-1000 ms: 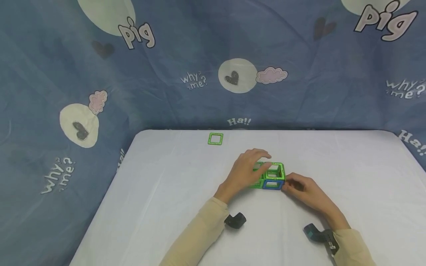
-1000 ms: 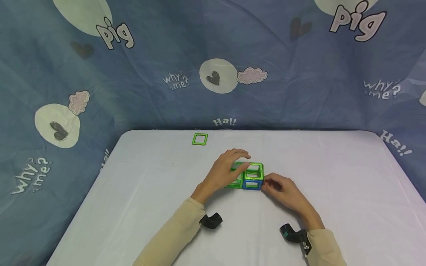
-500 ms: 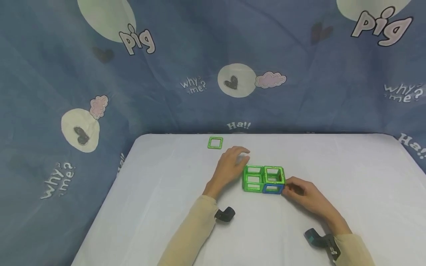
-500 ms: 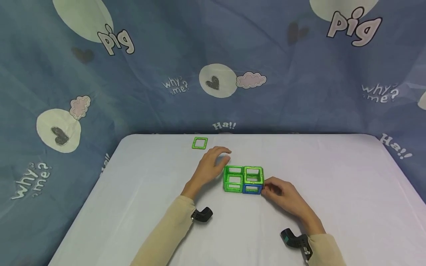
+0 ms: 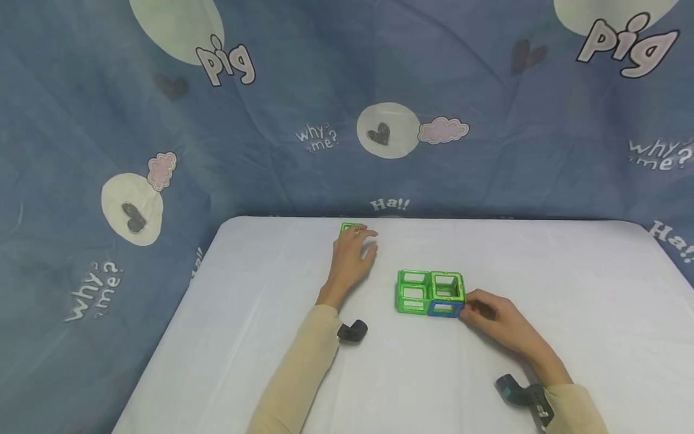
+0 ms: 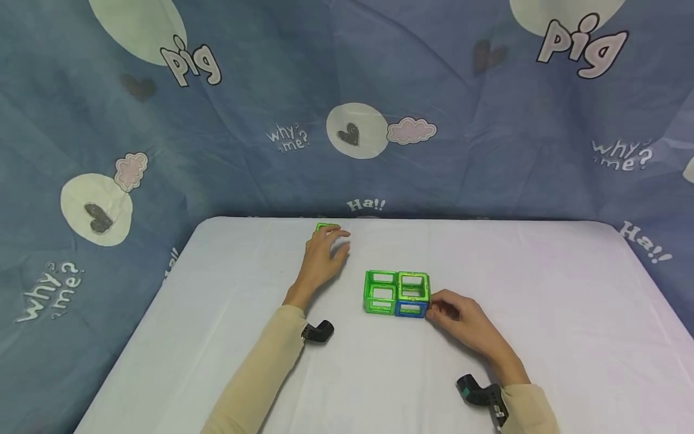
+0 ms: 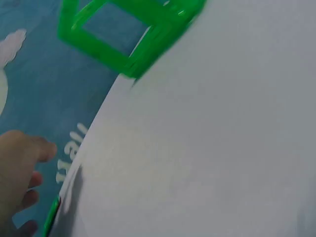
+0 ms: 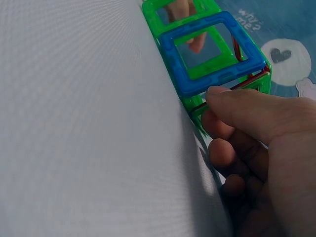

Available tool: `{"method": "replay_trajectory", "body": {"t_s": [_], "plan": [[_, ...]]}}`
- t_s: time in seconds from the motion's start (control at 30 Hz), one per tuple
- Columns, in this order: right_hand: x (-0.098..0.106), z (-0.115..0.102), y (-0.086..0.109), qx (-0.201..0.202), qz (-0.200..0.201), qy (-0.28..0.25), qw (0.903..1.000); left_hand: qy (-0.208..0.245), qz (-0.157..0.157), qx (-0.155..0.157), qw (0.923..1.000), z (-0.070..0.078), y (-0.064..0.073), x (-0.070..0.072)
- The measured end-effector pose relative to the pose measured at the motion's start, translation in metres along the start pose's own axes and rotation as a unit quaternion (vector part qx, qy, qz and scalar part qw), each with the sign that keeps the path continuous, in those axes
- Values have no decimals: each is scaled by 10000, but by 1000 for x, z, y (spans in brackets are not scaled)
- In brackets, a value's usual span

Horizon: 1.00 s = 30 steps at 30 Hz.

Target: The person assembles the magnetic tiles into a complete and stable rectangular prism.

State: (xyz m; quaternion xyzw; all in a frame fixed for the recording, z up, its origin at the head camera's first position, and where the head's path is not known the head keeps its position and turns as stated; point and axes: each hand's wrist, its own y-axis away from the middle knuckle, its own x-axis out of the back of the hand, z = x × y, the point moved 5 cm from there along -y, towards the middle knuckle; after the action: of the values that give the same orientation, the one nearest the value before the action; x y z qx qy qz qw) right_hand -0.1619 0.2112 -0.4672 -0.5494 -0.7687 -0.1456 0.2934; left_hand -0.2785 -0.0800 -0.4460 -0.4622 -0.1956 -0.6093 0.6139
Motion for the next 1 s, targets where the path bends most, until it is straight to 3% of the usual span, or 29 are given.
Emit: {"method": "replay_trajectory", "body": {"t_s": [0.2,0.37,0.57,1.0], "plan": [[0,0,-1,-4,9,49,10000,88,264,456,9986,-25,-4,4],[-1,0,1,37,30,115,9999,159,274,829,9961,-40,-3,2],[0,-2,0,21,-10,58,10000,-377,-70,752,9964,-40,-2,-1],[-1,-2,-1,28,43,-53,10000,-453,91,763,9960,-38,0,0]]}}
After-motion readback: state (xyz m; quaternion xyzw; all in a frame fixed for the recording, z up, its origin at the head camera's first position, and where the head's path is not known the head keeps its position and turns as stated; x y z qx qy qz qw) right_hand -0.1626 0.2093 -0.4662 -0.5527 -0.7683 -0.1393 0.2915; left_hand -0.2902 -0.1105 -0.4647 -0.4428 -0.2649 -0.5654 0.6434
